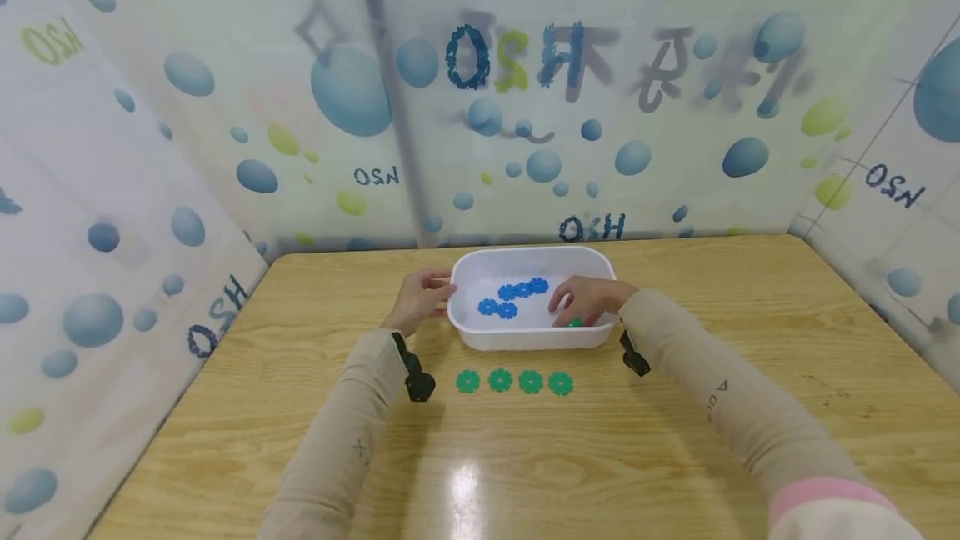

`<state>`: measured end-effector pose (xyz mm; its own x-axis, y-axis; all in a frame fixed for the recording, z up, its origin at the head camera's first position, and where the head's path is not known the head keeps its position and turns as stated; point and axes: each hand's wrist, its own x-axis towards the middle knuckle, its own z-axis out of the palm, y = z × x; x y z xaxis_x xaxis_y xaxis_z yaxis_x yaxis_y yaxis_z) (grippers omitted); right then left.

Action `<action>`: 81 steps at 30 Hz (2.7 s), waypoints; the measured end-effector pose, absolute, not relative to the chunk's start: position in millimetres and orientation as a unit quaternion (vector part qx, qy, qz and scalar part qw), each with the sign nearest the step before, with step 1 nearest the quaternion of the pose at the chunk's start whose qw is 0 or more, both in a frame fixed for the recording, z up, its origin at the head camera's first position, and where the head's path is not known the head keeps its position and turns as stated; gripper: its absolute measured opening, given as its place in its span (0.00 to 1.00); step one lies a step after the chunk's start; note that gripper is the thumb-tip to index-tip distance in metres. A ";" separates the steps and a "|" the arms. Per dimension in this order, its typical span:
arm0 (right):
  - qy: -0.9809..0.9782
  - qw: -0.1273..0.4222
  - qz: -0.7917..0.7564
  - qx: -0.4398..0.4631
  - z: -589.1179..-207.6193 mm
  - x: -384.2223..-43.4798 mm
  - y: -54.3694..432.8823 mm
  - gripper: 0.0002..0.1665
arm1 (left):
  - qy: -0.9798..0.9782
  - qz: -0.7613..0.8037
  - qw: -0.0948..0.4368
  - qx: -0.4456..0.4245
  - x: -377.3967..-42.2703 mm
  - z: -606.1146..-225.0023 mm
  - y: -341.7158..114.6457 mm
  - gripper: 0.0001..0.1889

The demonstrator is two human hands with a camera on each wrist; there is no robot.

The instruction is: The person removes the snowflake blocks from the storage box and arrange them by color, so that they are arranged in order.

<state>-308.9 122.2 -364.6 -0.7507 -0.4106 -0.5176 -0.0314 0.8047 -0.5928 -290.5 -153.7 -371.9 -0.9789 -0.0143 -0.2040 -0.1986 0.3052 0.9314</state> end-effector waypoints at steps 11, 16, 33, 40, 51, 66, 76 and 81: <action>0.872 0.321 -0.351 -0.113 -371.2 -309.4 119.2 0.20 | 0.805 0.584 0.080 -0.065 -290.0 -371.3 -153.6 0.18; 0.871 0.305 -0.372 -0.105 -375.0 -313.7 117.5 0.22 | 0.805 0.584 0.082 -0.066 -290.5 -371.6 -153.6 0.18; 0.888 0.237 -0.363 -0.152 -385.6 -321.2 107.6 0.22 | 0.804 0.585 0.085 -0.064 -292.6 -371.2 -154.3 0.19; 0.889 0.235 -0.355 -0.170 -385.5 -317.3 101.9 0.22 | 0.803 0.586 0.086 -0.059 -294.1 -373.3 -155.3 0.18; 0.892 0.231 -0.336 -0.194 -387.5 -314.3 97.3 0.19 | 0.803 0.586 0.087 -0.064 -292.5 -372.6 -155.0 0.18; 0.895 0.240 -0.304 -0.219 -387.2 -315.2 96.0 0.14 | 0.804 0.584 0.088 -0.068 -291.6 -371.6 -154.6 0.18; 0.900 0.221 -0.299 -0.229 -386.3 -317.0 95.6 0.13 | 0.804 0.584 0.087 -0.071 -292.0 -371.5 -154.6 0.18; 0.894 0.226 -0.314 -0.226 -386.0 -318.4 96.7 0.13 | 0.804 0.584 0.085 -0.070 -290.8 -370.3 -154.2 0.19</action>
